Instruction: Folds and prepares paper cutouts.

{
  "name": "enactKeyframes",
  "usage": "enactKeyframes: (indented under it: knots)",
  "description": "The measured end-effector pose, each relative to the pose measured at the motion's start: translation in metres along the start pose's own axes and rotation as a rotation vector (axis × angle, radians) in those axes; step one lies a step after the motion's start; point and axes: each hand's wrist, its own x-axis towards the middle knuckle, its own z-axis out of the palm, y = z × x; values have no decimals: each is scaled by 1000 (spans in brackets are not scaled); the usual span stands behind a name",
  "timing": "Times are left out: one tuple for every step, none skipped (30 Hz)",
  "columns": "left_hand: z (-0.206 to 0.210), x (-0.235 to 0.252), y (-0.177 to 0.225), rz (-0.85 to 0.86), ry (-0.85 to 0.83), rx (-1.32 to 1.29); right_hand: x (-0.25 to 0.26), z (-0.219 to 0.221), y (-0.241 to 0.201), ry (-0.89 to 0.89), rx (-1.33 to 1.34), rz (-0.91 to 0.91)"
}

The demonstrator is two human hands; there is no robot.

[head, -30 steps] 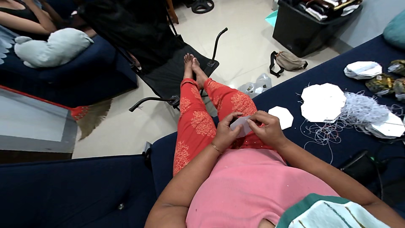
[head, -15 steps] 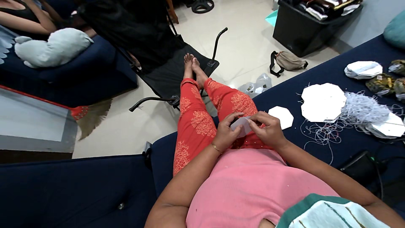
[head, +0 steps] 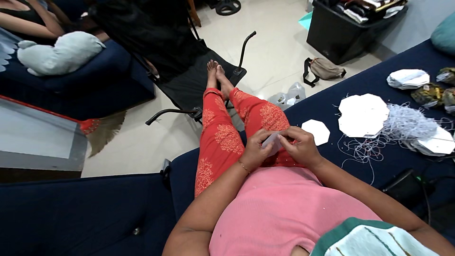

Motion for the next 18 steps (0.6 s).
enactKeyframes:
  knots:
    - [0,0,-1,7,1,1,0,0,0,-2,-4,-4]
    - [0,0,-2,16,2,2,0,-1,0,-6,-5,-6]
    - [0,0,-3,29,2,5,1,-3,0,-13,2,1]
    - [0,0,-4,48,7,18,1,-5,-1,-15,19,22]
    - [-1,0,-5,79,22,41,2,-7,-1,-14,50,61]
    - [-1,0,-6,120,45,71,2,-10,-2,-11,90,121]
    - [0,0,-8,171,75,105,4,-13,-3,-18,140,210]
    - [-1,0,-9,225,102,141,7,-17,-5,-46,197,330]
    - [-1,1,-11,284,121,175,11,-21,-9,-102,261,468]
    - [-1,0,-11,336,128,207,16,-26,-12,-176,338,609]
    - [-2,0,-10,379,122,232,20,-30,-15,-250,422,722]
    - [-2,0,-9,411,106,249,23,-33,-17,-317,495,790]
    - [-3,0,-7,433,80,262,25,-34,-17,-372,561,824]
    - [-3,-1,-7,451,54,277,25,-34,-17,-408,616,839]
    - [-3,-1,-7,467,31,300,25,-34,-16,-420,661,846]
    - [-3,-1,-7,482,14,327,25,-33,-15,-415,695,854]
    - [-4,-1,-7,491,2,351,25,-32,-13,-397,718,867]
    - [-4,-1,-8,496,0,370,25,-30,-11,-368,724,876]
